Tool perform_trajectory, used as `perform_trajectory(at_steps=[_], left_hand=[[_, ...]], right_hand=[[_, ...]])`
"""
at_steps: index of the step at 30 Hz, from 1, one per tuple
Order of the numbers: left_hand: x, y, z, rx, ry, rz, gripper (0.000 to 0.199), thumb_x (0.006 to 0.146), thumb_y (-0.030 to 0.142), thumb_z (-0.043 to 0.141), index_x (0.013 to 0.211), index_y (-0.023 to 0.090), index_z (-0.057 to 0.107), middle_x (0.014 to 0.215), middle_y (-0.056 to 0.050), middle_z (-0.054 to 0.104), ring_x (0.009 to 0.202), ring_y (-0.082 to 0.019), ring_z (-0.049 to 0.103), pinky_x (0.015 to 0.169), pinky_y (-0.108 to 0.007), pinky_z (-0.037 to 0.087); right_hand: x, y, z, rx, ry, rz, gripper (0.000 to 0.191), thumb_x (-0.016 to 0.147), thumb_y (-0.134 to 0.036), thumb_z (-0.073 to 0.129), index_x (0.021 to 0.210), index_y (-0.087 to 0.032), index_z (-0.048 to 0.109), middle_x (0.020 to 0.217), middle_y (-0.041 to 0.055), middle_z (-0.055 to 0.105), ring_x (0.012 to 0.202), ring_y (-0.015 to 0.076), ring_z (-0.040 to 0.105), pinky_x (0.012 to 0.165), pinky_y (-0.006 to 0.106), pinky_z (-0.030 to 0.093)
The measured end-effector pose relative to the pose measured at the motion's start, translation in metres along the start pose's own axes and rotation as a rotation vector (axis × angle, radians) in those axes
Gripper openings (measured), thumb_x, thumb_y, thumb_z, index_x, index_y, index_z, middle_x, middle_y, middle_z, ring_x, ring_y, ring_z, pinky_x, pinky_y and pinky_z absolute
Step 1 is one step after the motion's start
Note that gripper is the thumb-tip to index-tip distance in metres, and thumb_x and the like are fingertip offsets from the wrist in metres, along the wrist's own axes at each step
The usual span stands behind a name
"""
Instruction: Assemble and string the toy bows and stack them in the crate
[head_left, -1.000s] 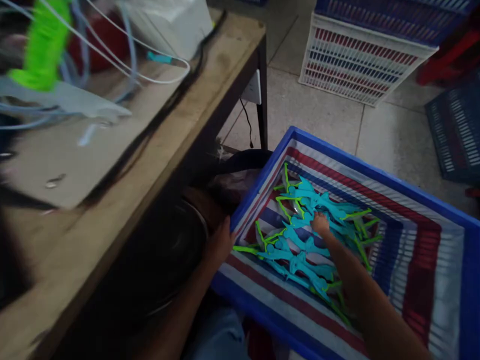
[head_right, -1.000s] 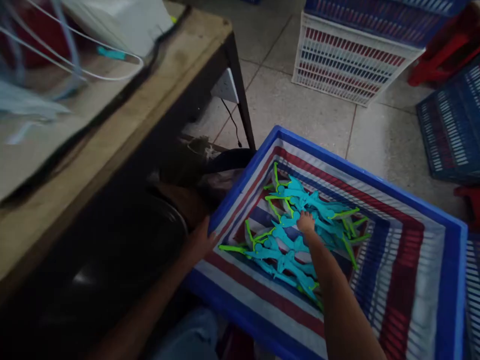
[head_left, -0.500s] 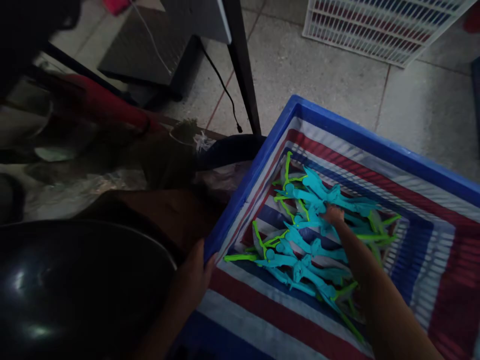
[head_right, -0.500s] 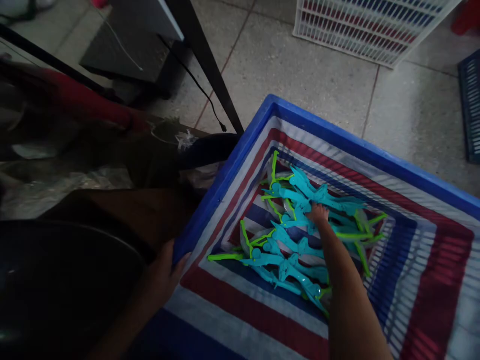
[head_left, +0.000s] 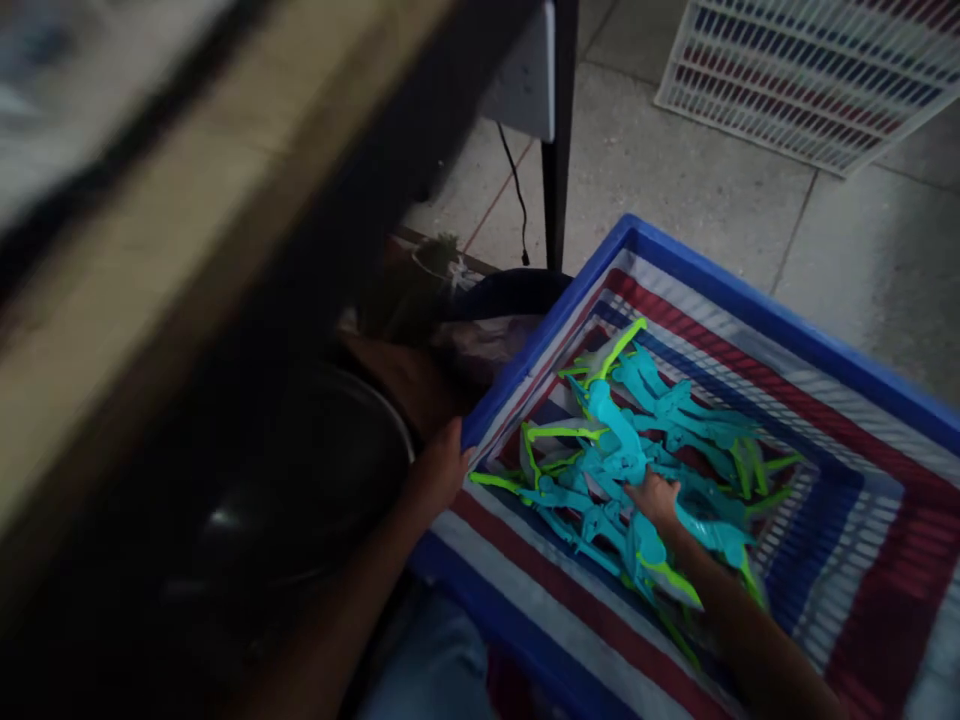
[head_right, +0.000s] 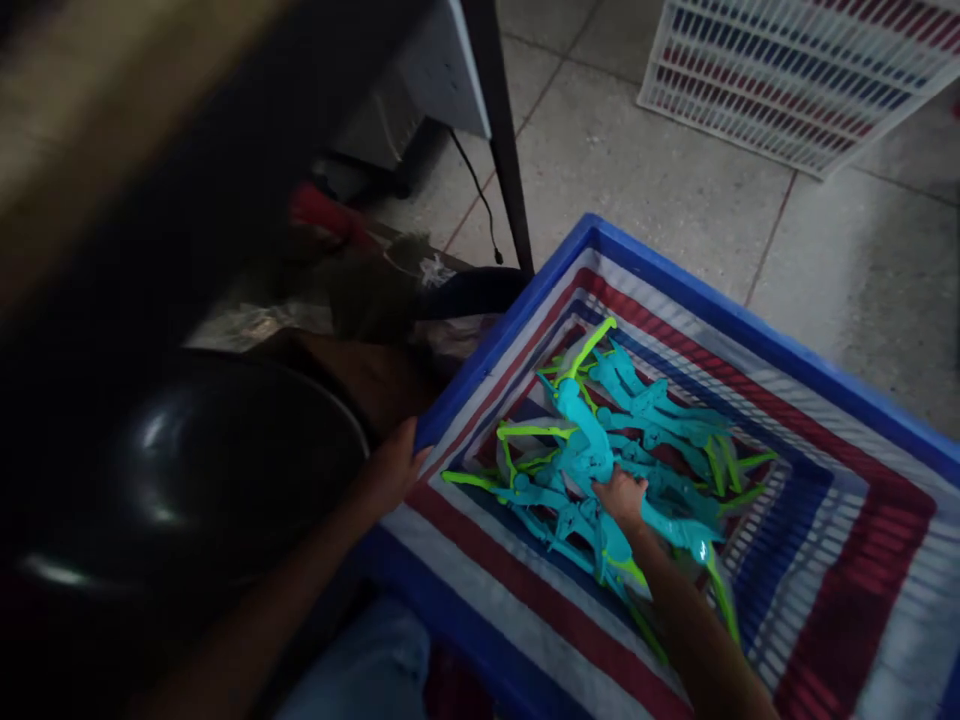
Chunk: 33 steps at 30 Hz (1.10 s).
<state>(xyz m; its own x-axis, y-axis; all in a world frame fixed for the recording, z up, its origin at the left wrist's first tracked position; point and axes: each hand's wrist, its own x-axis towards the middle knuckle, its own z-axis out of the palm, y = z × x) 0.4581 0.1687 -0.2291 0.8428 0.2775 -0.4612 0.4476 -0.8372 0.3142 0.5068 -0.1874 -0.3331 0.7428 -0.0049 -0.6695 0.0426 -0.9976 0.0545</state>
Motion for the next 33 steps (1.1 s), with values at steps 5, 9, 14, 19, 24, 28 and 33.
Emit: perform_trajectory(at_steps=[5,9,14,19,24,28,33], left_hand=[[-0.029,0.035,-0.036,-0.233,0.059,-0.059,0.053,0.082,0.024,0.047,0.132,0.006,0.044,0.143,-0.02,0.044,0.137,-0.03,0.034,0.111,-0.046,0.03],[-0.12,0.057,-0.076,-0.644,-0.006,-0.065,0.056,0.092,0.049,0.027,0.119,0.013,0.059,0.121,-0.012,0.064,0.117,-0.026,0.056,0.099,-0.038,0.043],[-0.274,0.06,-0.102,-0.65,-0.059,-0.1,0.053,0.079,0.059,0.05,0.107,0.016,0.067,0.082,-0.005,0.068,0.073,-0.02,0.06,0.065,-0.027,0.047],[-0.438,0.038,-0.077,-0.862,0.132,-0.328,0.058,0.077,0.066,0.051,0.092,0.012,0.068,0.059,0.003,0.048,0.052,-0.009,0.037,0.048,-0.021,0.032],[-0.595,0.022,-0.007,-1.175,0.316,-0.528,0.069,0.07,0.073,0.057,0.1,0.013,0.069,0.053,0.004,0.045,0.051,-0.009,0.037,0.046,-0.019,0.034],[-0.68,0.017,0.062,-1.281,0.509,-0.589,0.062,0.064,0.072,0.064,0.096,0.02,0.074,0.078,-0.003,0.069,0.087,-0.024,0.06,0.078,-0.028,0.05],[-0.724,0.014,0.142,-1.417,0.661,-0.698,0.064,0.058,0.075,0.065,0.094,0.023,0.076,0.099,-0.004,0.073,0.103,-0.031,0.061,0.094,-0.036,0.047]], right_hand=[[-0.102,0.021,-0.04,0.084,0.065,-0.112,0.03,0.081,-0.04,0.052,0.094,-0.016,0.063,0.09,0.0114,0.071,0.094,0.0293,0.065,0.084,0.038,0.038],[-0.161,0.03,-0.063,0.119,0.266,-0.297,0.021,0.075,-0.037,0.054,0.079,-0.018,0.061,0.081,0.0107,0.07,0.085,0.0301,0.065,0.081,0.04,0.039],[-0.224,0.015,-0.086,0.075,0.572,-0.712,0.011,0.069,-0.032,0.057,0.069,-0.021,0.056,0.069,0.0059,0.066,0.072,0.0259,0.063,0.074,0.038,0.039],[-0.301,-0.007,-0.09,0.051,0.566,-1.196,0.013,0.066,-0.022,0.059,0.079,-0.021,0.059,0.077,0.004,0.069,0.074,0.0243,0.063,0.076,0.037,0.039],[-0.378,-0.029,-0.101,-0.135,0.163,-1.534,0.044,0.065,-0.015,0.054,0.108,-0.018,0.059,0.098,0.0088,0.07,0.088,0.0257,0.065,0.078,0.033,0.045],[-0.428,-0.075,-0.13,-0.379,-0.082,-1.689,0.053,0.063,-0.015,0.055,0.115,-0.021,0.058,0.106,0.0082,0.066,0.093,0.0244,0.063,0.075,0.028,0.046],[-0.476,-0.166,-0.135,-0.688,-0.269,-1.767,0.048,0.063,-0.017,0.064,0.111,-0.017,0.061,0.084,0.0022,0.066,0.073,0.0187,0.06,0.061,0.023,0.041]])
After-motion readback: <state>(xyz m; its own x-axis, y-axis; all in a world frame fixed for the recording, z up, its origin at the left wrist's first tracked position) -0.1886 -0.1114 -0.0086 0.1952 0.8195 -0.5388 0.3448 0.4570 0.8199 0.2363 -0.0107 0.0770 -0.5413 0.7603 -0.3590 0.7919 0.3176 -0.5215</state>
